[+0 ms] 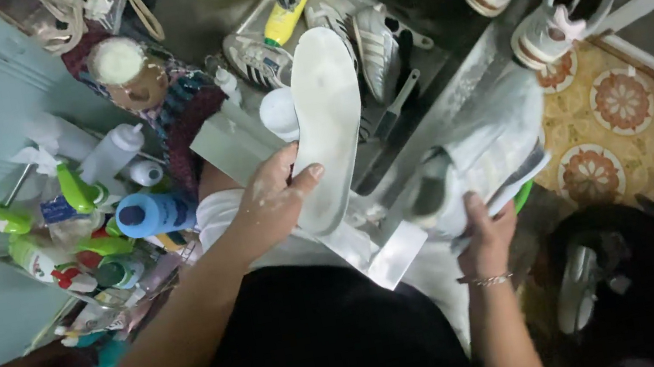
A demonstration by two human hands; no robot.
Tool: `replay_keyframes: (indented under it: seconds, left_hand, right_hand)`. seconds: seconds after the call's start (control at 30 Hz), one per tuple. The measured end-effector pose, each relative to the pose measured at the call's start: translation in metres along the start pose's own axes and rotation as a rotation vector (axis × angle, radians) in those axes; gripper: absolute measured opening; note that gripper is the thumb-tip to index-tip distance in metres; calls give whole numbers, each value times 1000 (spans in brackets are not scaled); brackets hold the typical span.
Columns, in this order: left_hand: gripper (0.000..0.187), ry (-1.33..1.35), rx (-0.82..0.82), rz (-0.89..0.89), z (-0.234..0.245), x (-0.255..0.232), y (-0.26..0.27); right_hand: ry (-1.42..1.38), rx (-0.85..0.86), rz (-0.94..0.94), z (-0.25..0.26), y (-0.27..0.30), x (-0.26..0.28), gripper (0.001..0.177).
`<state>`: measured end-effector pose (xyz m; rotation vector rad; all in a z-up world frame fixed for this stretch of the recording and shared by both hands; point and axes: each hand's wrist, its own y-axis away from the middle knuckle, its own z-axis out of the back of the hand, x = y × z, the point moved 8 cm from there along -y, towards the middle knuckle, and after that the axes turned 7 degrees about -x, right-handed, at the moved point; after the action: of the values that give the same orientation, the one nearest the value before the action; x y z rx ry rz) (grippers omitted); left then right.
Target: Cleaning and scrubbing white sneakers with cleaning foam and brushes at a utility sink.
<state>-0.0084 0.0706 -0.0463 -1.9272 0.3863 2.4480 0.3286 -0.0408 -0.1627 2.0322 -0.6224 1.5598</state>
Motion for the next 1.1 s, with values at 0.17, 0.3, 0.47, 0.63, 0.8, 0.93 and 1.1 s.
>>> replay_keyframes:
  seconds: [0.17,0.3,0.47,0.63,0.8,0.93,1.1]
  left_hand:
    - [49,-68,-43,-193,-2,10,-35]
    - [41,-283,-129,-165,-8,46,-82]
    - [36,-320,-207,-100,-33,89,-144]
    - [33,-285,102,85,-105,215,-205]
    - [33,-947,298,-114,-84,174,-278]
    - [37,-887,-345,3,39,127,-348]
    - [40,-767,-748,-572,109,38,-397]
  right_hand:
    - [145,-122,-64,-43,12,4,45]
    - [68,-138,130,-69,7,27,53]
    - [172,-135,171,-79,-6,29,58]
    - [201,-129,156,-77,-16,32,58]
    - [327,-139,100,-98,-39,43,58]
    - [416,-108,-7,-132,-71,22,65]
    - [227,129,-12,-228,-130,-4,64]
